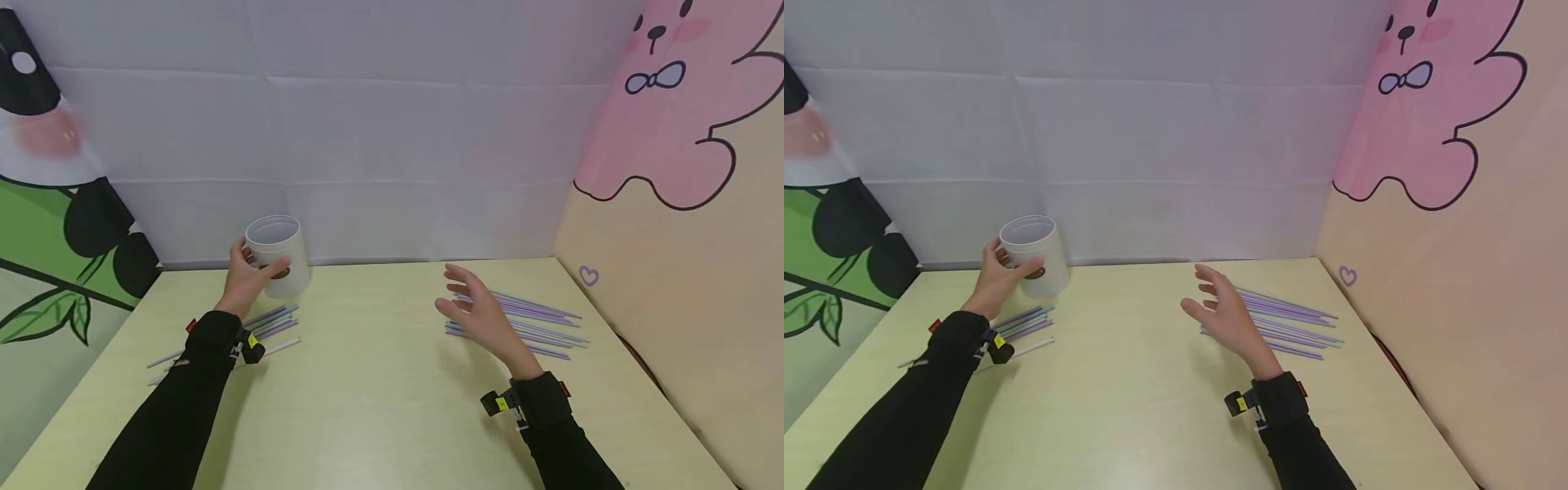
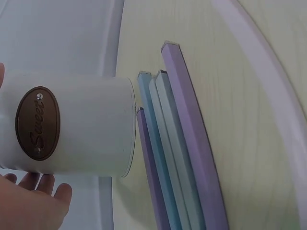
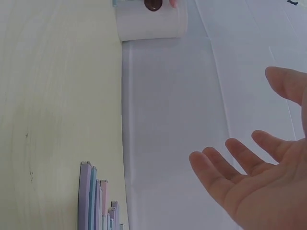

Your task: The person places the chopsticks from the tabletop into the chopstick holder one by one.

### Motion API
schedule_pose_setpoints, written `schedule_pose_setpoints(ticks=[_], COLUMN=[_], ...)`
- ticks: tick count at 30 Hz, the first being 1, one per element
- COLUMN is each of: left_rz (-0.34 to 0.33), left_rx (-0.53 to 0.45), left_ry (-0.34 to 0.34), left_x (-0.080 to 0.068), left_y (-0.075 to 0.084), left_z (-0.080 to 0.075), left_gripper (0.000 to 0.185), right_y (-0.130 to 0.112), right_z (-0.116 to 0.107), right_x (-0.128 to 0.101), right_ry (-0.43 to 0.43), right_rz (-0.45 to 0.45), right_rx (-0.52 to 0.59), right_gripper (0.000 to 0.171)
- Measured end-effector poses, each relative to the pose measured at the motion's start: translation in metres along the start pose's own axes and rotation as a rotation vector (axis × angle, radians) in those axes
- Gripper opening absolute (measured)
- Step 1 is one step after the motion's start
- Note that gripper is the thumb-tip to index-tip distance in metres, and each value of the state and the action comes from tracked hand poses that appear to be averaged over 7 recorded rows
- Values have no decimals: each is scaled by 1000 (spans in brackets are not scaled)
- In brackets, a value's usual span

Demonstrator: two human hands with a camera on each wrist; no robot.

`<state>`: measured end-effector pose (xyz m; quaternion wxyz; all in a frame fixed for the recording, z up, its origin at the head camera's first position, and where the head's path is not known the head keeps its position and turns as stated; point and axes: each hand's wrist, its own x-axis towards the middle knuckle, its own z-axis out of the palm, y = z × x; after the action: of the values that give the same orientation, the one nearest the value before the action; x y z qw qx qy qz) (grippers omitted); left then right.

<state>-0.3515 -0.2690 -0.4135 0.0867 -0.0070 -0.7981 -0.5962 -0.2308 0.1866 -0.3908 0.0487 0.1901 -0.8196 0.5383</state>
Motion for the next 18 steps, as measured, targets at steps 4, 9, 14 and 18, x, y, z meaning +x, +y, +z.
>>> schedule_pose_setpoints(ticks=[4,9,14,18], left_rz=[-5,-16,19,18], left_rx=[8,52,81,93], left_ry=[2,-1,-5,-28], left_x=[7,12,12,10], left_y=[-2,-3,3,8], left_z=[1,-2,5,17], left_gripper=[114,116,110,109], right_y=[-1,-1,0,2], right_z=[2,4,4,4], right_x=[-1,0,1,0], right_ry=[-3,-5,-8,-13], right_rz=[-11,-24,-28,-14], right_rx=[-10,-22,-34,-28], right_gripper=[70,68,66,66])
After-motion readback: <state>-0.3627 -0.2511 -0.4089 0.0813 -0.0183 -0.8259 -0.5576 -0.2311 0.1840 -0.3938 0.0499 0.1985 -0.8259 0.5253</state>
